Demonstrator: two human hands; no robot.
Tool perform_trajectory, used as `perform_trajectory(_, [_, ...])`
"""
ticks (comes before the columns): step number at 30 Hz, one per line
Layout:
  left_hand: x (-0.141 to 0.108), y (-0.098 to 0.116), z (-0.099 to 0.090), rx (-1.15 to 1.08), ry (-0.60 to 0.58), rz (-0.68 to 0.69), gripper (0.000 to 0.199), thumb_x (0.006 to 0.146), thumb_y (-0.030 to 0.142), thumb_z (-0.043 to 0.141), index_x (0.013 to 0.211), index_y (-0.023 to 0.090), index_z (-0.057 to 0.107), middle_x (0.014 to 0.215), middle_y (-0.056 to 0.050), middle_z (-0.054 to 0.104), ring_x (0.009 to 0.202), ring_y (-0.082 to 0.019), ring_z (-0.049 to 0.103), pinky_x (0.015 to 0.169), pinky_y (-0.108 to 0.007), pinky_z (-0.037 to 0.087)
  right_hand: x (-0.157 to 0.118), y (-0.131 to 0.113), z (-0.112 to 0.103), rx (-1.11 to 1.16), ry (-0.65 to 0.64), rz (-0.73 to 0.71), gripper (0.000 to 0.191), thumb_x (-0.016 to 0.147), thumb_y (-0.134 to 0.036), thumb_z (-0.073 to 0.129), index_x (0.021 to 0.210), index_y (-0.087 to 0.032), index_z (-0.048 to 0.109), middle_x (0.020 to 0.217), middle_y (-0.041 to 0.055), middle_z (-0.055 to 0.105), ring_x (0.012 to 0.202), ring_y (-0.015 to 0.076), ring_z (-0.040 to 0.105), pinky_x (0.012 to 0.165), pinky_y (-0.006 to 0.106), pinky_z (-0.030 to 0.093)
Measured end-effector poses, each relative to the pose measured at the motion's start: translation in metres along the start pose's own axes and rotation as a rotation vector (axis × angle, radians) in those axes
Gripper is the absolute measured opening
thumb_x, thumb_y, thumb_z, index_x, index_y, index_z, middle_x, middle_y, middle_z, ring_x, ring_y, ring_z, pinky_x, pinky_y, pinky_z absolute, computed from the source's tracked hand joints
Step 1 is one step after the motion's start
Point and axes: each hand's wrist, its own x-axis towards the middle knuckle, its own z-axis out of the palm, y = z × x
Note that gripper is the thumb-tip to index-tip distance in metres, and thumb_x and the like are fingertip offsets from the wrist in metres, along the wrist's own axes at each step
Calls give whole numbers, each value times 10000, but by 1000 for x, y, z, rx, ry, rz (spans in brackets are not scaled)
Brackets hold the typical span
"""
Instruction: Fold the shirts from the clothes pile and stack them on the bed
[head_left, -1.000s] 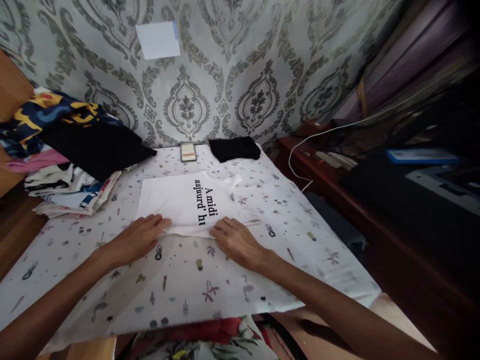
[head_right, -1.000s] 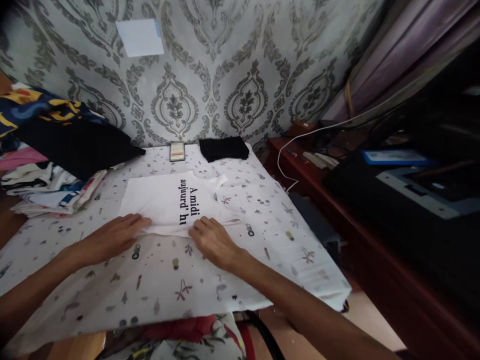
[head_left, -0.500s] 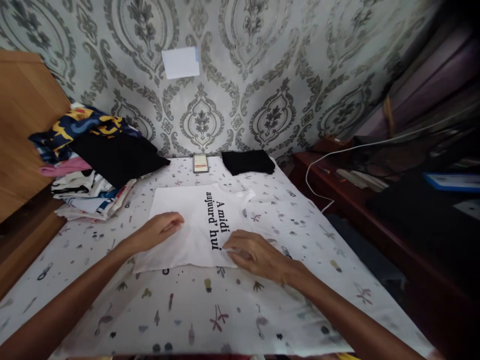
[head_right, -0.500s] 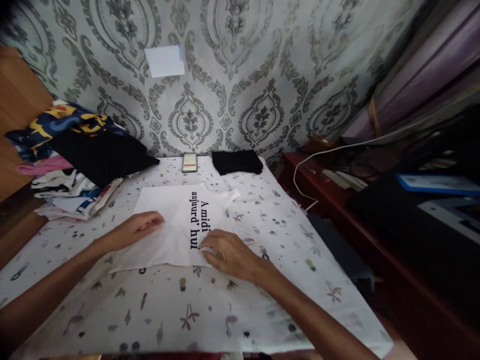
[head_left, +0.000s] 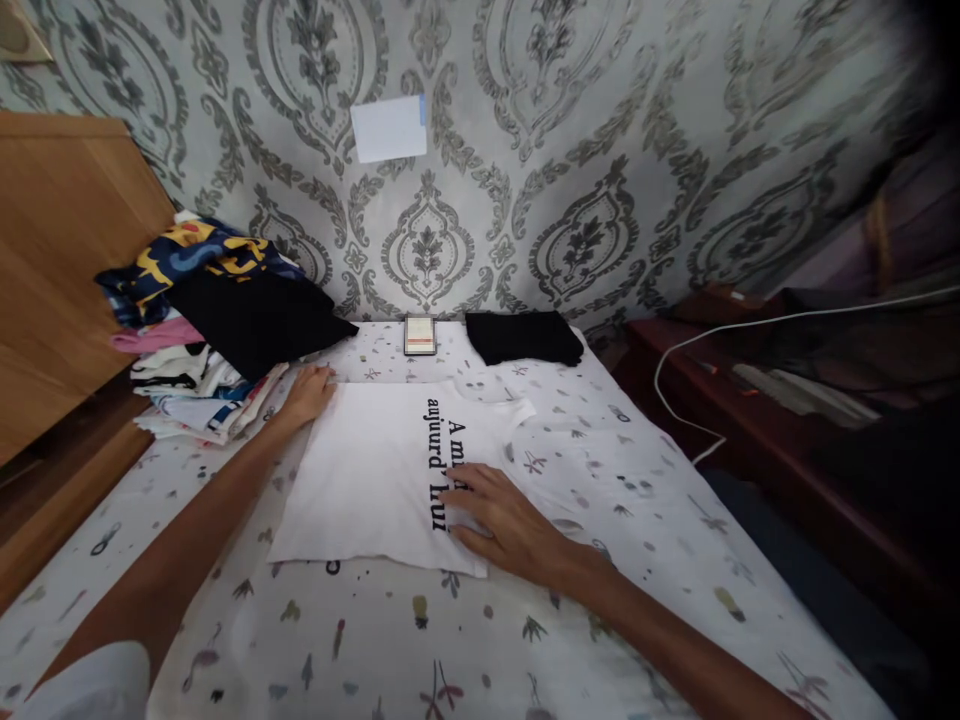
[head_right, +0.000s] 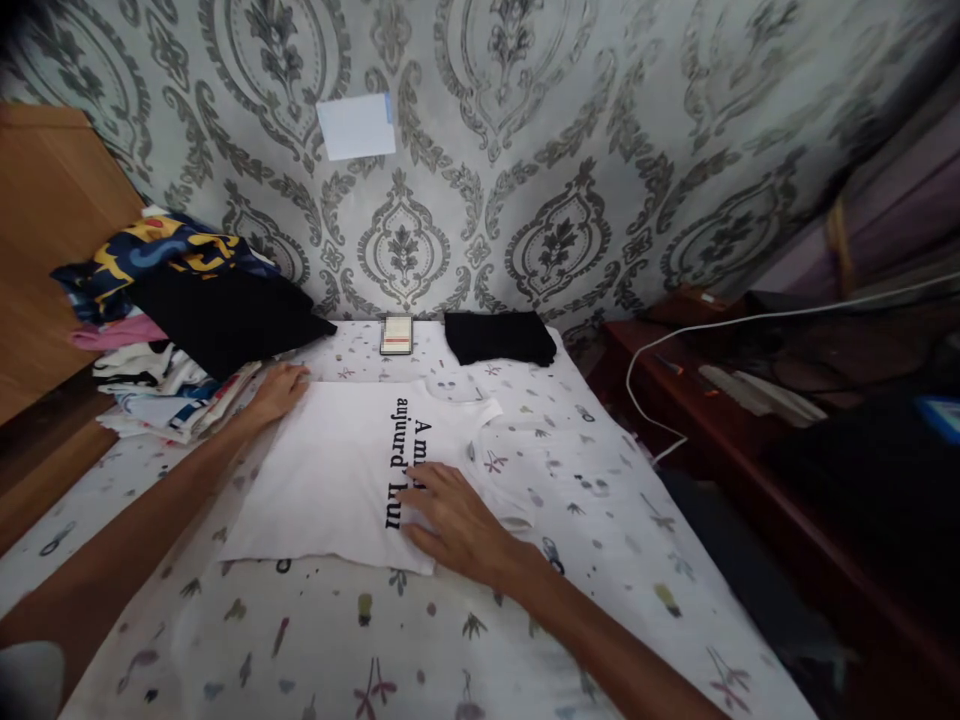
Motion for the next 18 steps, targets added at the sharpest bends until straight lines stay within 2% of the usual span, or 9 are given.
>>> perform_trajectory(4, [15,3,-2,-29,-35,-2,52,787,219,560,791,196,607,879,-54,631,910,-234,579,864,-336,451,36,20,-7,-22,-19,27,275,986,-274,505,1195,-173,653,1260,151,641,1180,281,582,978,487,513])
perform_trajectory(6, [16,9,-3,-58,-20,-14,54,807,194,531,780,203,577,836,-41,619,864,-218,570,800,-313,435,60,34,-4,-61,-46,78,297,976,-264,517,1215,-147,649,1302,164,620,1220,286,561,1003,476,499])
perform_trajectory(10, [13,19,-3,-133,20,-87,95,874,229,483,891,188,568,765,-17,577,781,-193,546,705,-286,388,98,62,14,-143,-106,217,372,963,-276,533,1288,-111,610,1424,192,537,1343,308,478,1099,481,420])
perform_trajectory(14, [7,19,-7,-275,-23,-193,286,922,409,453,970,160,586,690,16,542,647,-146,520,606,-248,361,107,74,32,-187,-77,271,451,1002,-329,460,1401,-131,528,1518,188,451,1442,315,367,1159,499,332])
perform_trajectory(16, [2,14,-13,-390,-101,-272,363,859,505,538,956,166,621,657,23,537,582,-136,496,550,-244,350,104,76,36,-189,-63,263,457,1012,-339,433,1414,-139,517,1531,184,437,1456,312,345,1164,499,319])
perform_trajectory(18, [-3,8,-18,-506,-221,-328,356,725,503,682,870,178,656,640,21,540,561,-135,483,522,-247,340,101,76,37,-181,-62,264,451,1007,-334,440,1404,-137,526,1524,188,443,1451,318,350,1159,504,320])
